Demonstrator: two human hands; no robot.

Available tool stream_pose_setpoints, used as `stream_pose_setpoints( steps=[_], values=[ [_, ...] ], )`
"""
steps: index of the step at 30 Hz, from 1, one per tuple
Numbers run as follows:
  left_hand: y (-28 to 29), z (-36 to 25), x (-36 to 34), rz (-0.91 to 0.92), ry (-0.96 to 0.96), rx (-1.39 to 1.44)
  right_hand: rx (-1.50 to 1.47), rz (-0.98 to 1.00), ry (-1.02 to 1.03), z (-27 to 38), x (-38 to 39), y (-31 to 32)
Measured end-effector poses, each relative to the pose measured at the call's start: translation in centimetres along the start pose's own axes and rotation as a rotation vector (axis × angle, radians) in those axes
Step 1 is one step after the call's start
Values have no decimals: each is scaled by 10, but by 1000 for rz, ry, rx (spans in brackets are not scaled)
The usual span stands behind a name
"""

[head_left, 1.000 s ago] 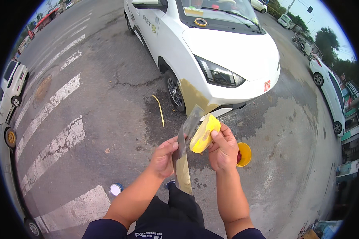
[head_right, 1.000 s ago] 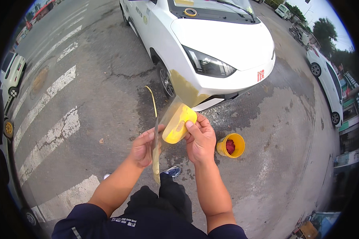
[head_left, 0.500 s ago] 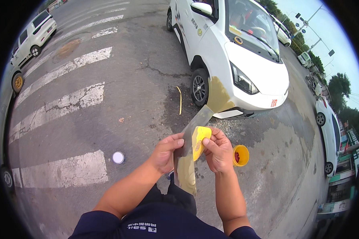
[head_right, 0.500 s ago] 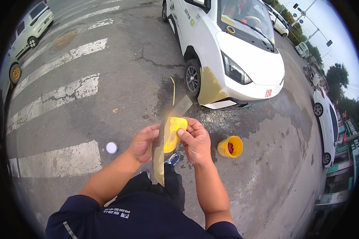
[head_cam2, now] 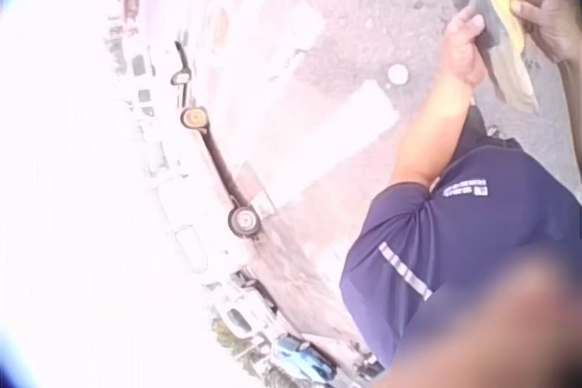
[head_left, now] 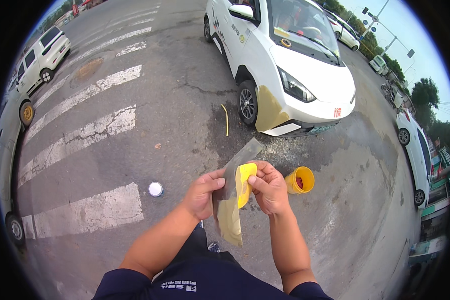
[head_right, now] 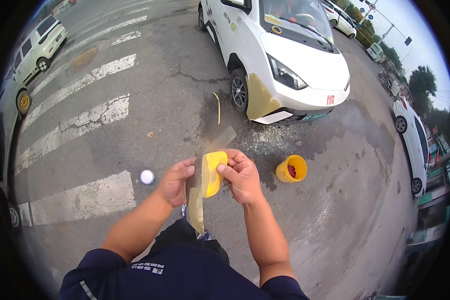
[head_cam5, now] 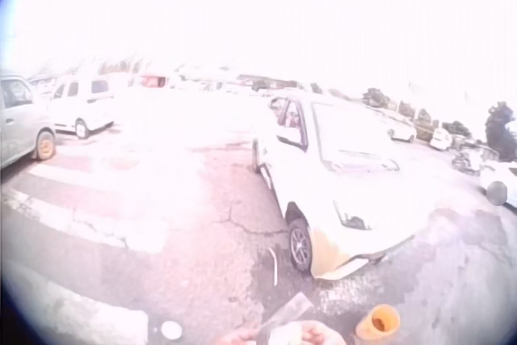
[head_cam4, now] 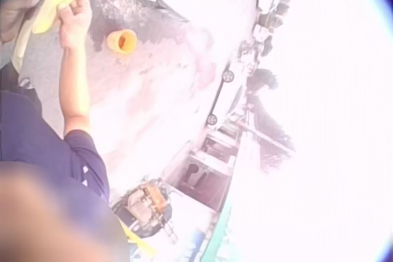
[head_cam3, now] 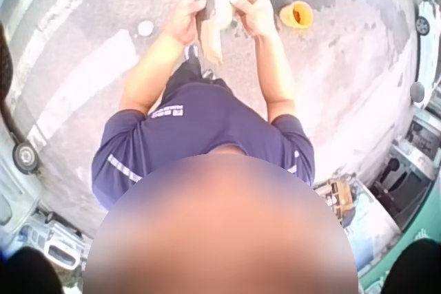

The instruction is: The person applies beige body filler to the front bumper of a white car using a yellow plastic spreader and a metal mixing palette. They spread the filler over the bumper surface, then scrape excess filler back onto the palette and mix it with a hardener from a small can.

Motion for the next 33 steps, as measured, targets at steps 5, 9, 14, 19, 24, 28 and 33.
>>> stream_pose_setpoints(
  steps=[5,9,14,19,24,28,33],
  values=[
    [-17,43,29,-30,52,-30,66,-284,152,7,82,32],
    [-36,68,50,41,94,-59,64,-407,466,40,123,28],
    [-39,74,69,-52,70,-95,227,-344,497,40,154,-2],
    [-34,64,85,-81,12,-130,330,-170,344,10,179,-22],
    [-10,41,108,-52,-23,-72,383,-153,117,-25,173,-29],
    [27,25,128,-95,-7,-47,200,-228,78,-54,135,-46],
    [101,-10,169,-197,-21,65,17,-86,-267,-138,62,-95]
  ],
)
Point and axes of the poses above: each hand's wrist, its own x-axis away from the middle knuckle, its own y-axis out of the back of the hand, z = x × y, the point moved 6 cm from there along -x, towards the middle knuckle, and after that the axes turned 9 degrees about -x, right-handed, at the moved point
